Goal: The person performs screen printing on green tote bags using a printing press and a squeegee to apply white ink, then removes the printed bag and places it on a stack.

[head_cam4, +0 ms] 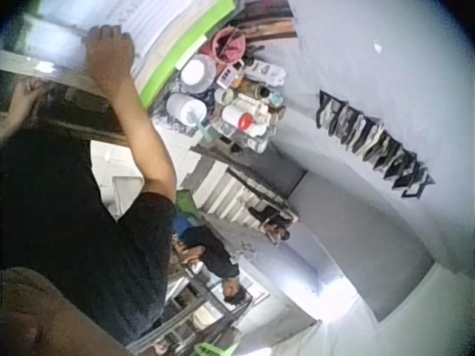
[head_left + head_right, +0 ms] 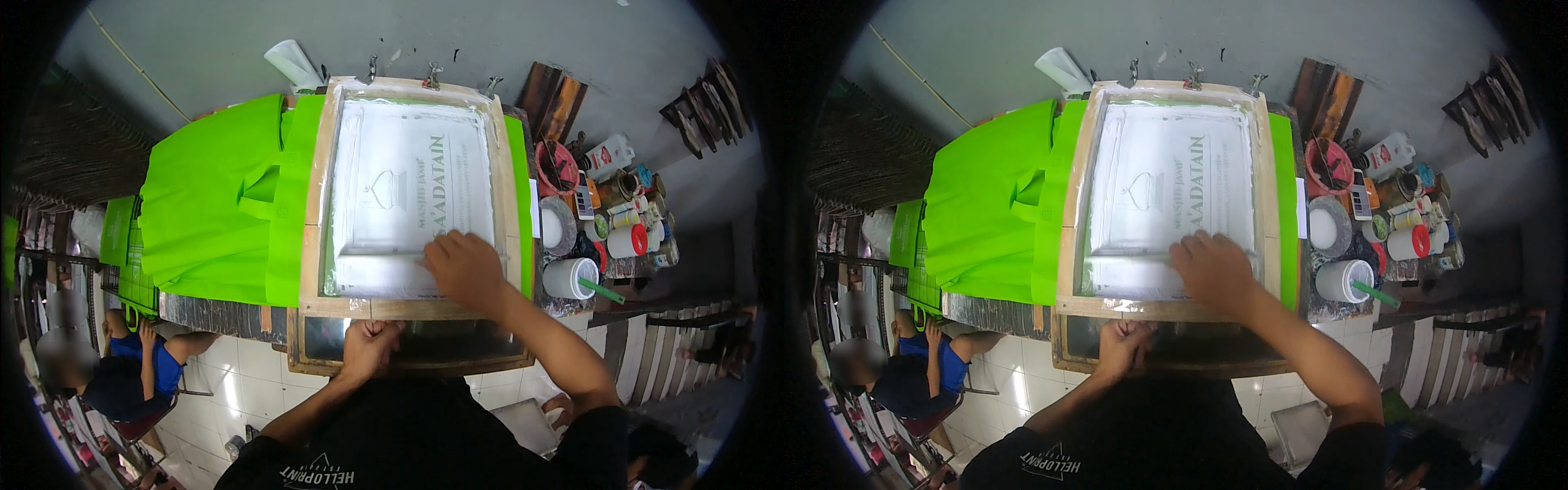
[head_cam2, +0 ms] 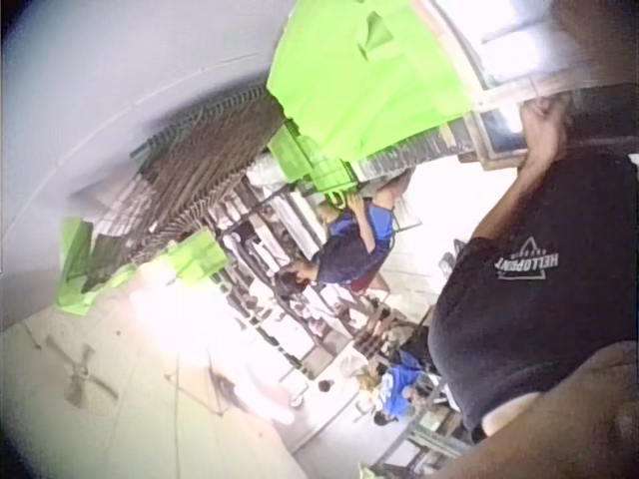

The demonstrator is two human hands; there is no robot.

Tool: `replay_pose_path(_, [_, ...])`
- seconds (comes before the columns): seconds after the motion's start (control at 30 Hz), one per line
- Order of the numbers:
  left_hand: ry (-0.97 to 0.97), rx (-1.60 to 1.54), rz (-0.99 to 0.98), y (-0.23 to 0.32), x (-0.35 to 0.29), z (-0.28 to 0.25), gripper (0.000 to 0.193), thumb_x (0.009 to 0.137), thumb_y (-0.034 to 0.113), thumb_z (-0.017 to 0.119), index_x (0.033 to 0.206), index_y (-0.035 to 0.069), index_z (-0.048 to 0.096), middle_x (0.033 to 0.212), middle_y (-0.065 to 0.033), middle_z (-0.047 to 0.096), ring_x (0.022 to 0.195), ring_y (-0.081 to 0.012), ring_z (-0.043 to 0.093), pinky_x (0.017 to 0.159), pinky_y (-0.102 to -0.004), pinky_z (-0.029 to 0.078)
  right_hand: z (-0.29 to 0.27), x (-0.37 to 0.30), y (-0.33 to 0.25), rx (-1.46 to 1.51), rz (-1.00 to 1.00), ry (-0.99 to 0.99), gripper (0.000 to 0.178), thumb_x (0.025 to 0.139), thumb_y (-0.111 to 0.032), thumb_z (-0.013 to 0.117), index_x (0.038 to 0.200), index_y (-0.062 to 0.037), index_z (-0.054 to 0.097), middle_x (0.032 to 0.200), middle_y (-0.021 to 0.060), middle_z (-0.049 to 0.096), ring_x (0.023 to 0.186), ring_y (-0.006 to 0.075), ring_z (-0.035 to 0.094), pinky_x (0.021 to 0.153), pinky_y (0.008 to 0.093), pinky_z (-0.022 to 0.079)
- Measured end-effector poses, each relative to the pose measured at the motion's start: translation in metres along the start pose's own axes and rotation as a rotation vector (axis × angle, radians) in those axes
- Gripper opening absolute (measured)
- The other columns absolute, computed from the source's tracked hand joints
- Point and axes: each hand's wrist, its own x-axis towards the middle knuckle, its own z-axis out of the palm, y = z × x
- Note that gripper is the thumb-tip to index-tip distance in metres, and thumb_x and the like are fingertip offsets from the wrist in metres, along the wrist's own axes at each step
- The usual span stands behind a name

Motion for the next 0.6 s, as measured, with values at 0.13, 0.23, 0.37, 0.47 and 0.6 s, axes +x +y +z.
replay_pose_path(0.13, [-0.009, 0.111, -0.059, 0.016, -0.004, -0.001, 0.035, 0.096, 0.018, 0.068, 0.063, 0.005, 0.061, 0.051, -0.0026, 0.056, 0.04, -0.0084, 0.046, 0.04, -0.0267, 0.032, 0.026, 0.058, 0.071, -0.017, 0.008, 0.056, 0.02, 0.091, -0.029, 0.065, 0.086, -0.0106, 0.061, 0.078, 0.0063, 0.063, 0.077, 0.0249, 0.065, 0.066, 0.0399, 0.052])
replay_pose_path(0.23, [-0.088, 0.083, -0.081, 0.01, 0.002, -0.009, 0.024, 0.095, 0.016, 0.064, 0.078, -0.001, 0.067, 0.066, -0.011, 0.066, 0.047, -0.0145, 0.057, 0.047, -0.029, 0.043, 0.036, 0.112, 0.135, 0.006, 0.109, -0.007, 0.026, 0.091, -0.035, 0.067, 0.092, -0.0087, 0.065, 0.087, 0.0132, 0.069, 0.088, 0.0342, 0.068, 0.075, 0.0485, 0.053])
replay_pose_path(0.37, [-0.189, -0.37, -0.171, 0.006, 0.003, -0.02, 0.029, 0.098, 0.018, 0.056, 0.104, -0.007, 0.07, 0.093, -0.0235, 0.074, 0.072, -0.0253, 0.072, 0.066, -0.0341, 0.058, 0.025, 0.178, 0.191, 0.111, 0.247, -0.151, 0.045, 0.084, -0.044, 0.076, 0.108, -0.0073, 0.07, 0.096, 0.0178, 0.072, 0.094, 0.0383, 0.068, 0.082, 0.0493, 0.052])
replay_pose_path(0.47, [-0.204, -0.563, -0.279, 0.023, -0.01, -0.015, 0.039, 0.103, 0.024, 0.051, 0.127, -0.007, 0.059, 0.108, -0.0258, 0.072, 0.087, -0.029, 0.074, 0.074, -0.0331, 0.06, 0.009, 0.205, 0.197, 0.192, 0.357, -0.26, 0.055, 0.079, -0.047, 0.082, 0.115, -0.0061, 0.075, 0.096, 0.02, 0.074, 0.093, 0.0382, 0.07, 0.083, 0.0463, 0.053])
replay_pose_path(0.6, [-0.609, -0.118, -0.197, 0.064, 0.013, -0.03, 0.039, 0.104, 0.025, 0.054, 0.129, -0.005, 0.059, 0.108, -0.0225, 0.073, 0.088, -0.024, 0.074, 0.075, -0.0322, 0.059, 0.022, 0.203, 0.218, 0.069, 0.39, -0.227, 0.058, 0.08, -0.054, 0.079, 0.111, -0.0049, 0.075, 0.094, 0.0192, 0.074, 0.091, 0.0379, 0.071, 0.081, 0.047, 0.054])
